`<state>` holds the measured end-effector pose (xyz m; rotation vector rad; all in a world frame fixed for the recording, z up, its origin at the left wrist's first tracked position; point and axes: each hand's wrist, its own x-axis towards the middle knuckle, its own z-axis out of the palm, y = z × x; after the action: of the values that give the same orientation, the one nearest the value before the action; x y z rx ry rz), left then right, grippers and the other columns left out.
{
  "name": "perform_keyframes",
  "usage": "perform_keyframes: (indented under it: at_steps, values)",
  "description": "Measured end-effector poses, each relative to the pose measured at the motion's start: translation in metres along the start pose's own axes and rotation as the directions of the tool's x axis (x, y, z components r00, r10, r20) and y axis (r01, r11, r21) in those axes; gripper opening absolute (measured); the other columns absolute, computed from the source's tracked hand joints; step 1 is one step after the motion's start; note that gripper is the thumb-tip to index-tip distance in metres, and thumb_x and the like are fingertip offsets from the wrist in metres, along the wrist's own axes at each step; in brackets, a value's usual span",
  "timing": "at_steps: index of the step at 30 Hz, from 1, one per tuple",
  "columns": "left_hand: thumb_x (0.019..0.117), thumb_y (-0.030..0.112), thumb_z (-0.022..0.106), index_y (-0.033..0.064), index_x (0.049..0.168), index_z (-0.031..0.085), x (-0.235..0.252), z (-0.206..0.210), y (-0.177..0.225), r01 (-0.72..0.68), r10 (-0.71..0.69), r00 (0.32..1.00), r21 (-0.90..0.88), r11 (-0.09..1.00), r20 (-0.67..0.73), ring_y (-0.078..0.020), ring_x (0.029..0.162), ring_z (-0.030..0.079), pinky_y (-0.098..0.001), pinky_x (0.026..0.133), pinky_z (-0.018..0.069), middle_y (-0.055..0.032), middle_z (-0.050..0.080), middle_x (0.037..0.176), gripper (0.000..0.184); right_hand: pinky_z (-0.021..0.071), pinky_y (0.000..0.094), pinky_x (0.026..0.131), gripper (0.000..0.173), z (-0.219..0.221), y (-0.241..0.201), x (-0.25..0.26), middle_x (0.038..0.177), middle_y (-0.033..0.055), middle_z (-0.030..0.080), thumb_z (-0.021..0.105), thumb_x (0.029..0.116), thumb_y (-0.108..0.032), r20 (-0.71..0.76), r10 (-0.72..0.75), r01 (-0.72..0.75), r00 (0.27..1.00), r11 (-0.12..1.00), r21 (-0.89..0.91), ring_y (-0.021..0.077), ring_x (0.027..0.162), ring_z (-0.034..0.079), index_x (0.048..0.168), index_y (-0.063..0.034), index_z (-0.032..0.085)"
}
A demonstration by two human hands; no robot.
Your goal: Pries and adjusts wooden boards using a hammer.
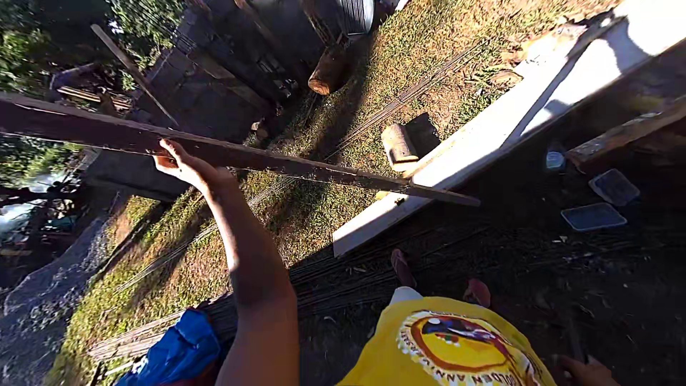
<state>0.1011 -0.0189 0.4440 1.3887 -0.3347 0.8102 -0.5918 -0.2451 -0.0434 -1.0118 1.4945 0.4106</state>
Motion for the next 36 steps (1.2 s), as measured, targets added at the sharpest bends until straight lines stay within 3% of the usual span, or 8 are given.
perform_keyframes:
  at_steps: [6, 9, 12, 16, 20, 24, 31, 36]
  values:
    - [0.11, 0.033, 0.049, 0.0092, 0.162, 0.004, -0.047, -0.015, 0.033, 0.1, -0.103, 0.994, -0.112, 0.989, -0.023, -0.0294, 0.133, 0.056, -0.0522, 0.103, 0.0548, -0.0205, 0.043, 0.153, 0.072, 0.0523, 0.0353, 0.053, 0.045, 0.011, -0.137, -0.042, 0.082, 0.0118, 0.059, 0.067, 0.099, -0.014, 0.07, -0.322, 0.326, 0.944, 0.943, -0.062, 0.0173, 0.057, 0.056, 0.135, 0.0021, 0.047]
    - [0.1116, 0.04, 0.04, 0.0066, 0.144, 0.037, -0.069, -0.027, 0.018, 0.197, -0.19, 0.98, -0.157, 0.968, 0.063, -0.0236, 0.093, 0.067, -0.0443, 0.082, 0.0599, -0.0125, 0.064, 0.109, 0.047, 0.0525, 0.0293, 0.048, 0.039, 0.028, -0.186, -0.086, 0.076, 0.005, 0.057, 0.066, 0.0963, -0.019, 0.161, -0.549, 0.554, 0.82, 0.833, 0.015, 0.0123, 0.051, 0.055, 0.128, -0.0022, 0.05]
    - [0.1127, 0.041, 0.033, 0.0063, 0.122, 0.049, -0.079, -0.054, 0.016, 0.248, -0.231, 0.966, -0.173, 0.953, 0.114, -0.0219, 0.083, 0.067, -0.0429, 0.077, 0.0601, -0.0086, 0.065, 0.091, 0.04, 0.0525, 0.0417, 0.058, 0.046, 0.052, -0.211, -0.11, 0.086, 0.0102, 0.061, 0.066, 0.0954, -0.031, 0.182, -0.64, 0.664, 0.747, 0.734, -0.146, 0.0192, 0.063, 0.058, 0.13, -0.0035, 0.054]
    - [0.1129, 0.041, 0.027, 0.0044, 0.133, 0.042, -0.089, -0.091, 0.01, 0.187, -0.167, 0.978, -0.174, 0.967, 0.121, -0.0224, 0.089, 0.067, -0.0418, 0.081, 0.0598, -0.0106, 0.065, 0.099, 0.044, 0.0518, 0.0542, 0.073, 0.047, 0.095, -0.237, -0.144, 0.094, 0.0178, 0.066, 0.068, 0.0996, -0.033, 0.165, -0.651, 0.66, 0.741, 0.661, -0.357, 0.0294, 0.079, 0.063, 0.134, -0.0029, 0.057]
    - [0.1084, 0.042, 0.044, 0.009, 0.131, 0.042, -0.088, -0.139, 0.002, 0.283, -0.237, 0.932, -0.14, 0.949, 0.276, -0.0257, 0.103, 0.069, -0.0463, 0.095, 0.0583, -0.0105, 0.067, 0.11, 0.04, 0.052, 0.0495, 0.067, 0.044, 0.123, -0.252, -0.152, 0.09, 0.0146, 0.064, 0.067, 0.0998, -0.031, 0.229, -0.618, 0.65, 0.752, 0.636, -0.417, 0.0262, 0.072, 0.062, 0.134, -0.0057, 0.056]
    - [0.1053, 0.04, 0.049, 0.0075, 0.121, 0.046, -0.091, -0.162, -0.006, 0.269, -0.219, 0.942, -0.184, 0.945, 0.253, -0.0245, 0.096, 0.068, -0.0436, 0.091, 0.058, -0.0107, 0.066, 0.103, 0.036, 0.0538, 0.0454, 0.061, 0.045, 0.137, -0.277, -0.172, 0.088, 0.0136, 0.064, 0.066, 0.1008, -0.033, 0.241, -0.629, 0.666, 0.739, 0.627, -0.404, 0.0229, 0.063, 0.061, 0.136, -0.0075, 0.055]
    - [0.0955, 0.048, 0.066, 0.0154, 0.126, 0.05, -0.096, -0.205, -0.01, 0.329, -0.275, 0.896, -0.105, 0.938, 0.349, -0.0221, 0.111, 0.065, -0.0432, 0.102, 0.0538, -0.0059, 0.065, 0.118, 0.048, 0.053, 0.0363, 0.047, 0.033, 0.162, -0.311, -0.2, 0.07, 0.0056, 0.056, 0.064, 0.1018, -0.029, 0.019, -0.793, 0.79, 0.608, 0.604, -0.106, 0.0159, 0.047, 0.055, 0.124, -0.0082, 0.051]
    - [0.0977, 0.044, 0.063, 0.0175, 0.123, 0.051, -0.104, -0.207, -0.004, 0.323, -0.282, 0.908, -0.092, 0.942, 0.309, -0.0207, 0.112, 0.065, -0.0424, 0.1, 0.0547, -0.0039, 0.066, 0.117, 0.038, 0.0552, 0.0521, 0.071, 0.042, 0.221, -0.296, -0.186, 0.084, 0.0184, 0.062, 0.06, 0.1039, -0.022, 0.265, -0.705, 0.745, 0.658, 0.56, -0.362, 0.0325, 0.074, 0.066, 0.137, -0.0009, 0.045]
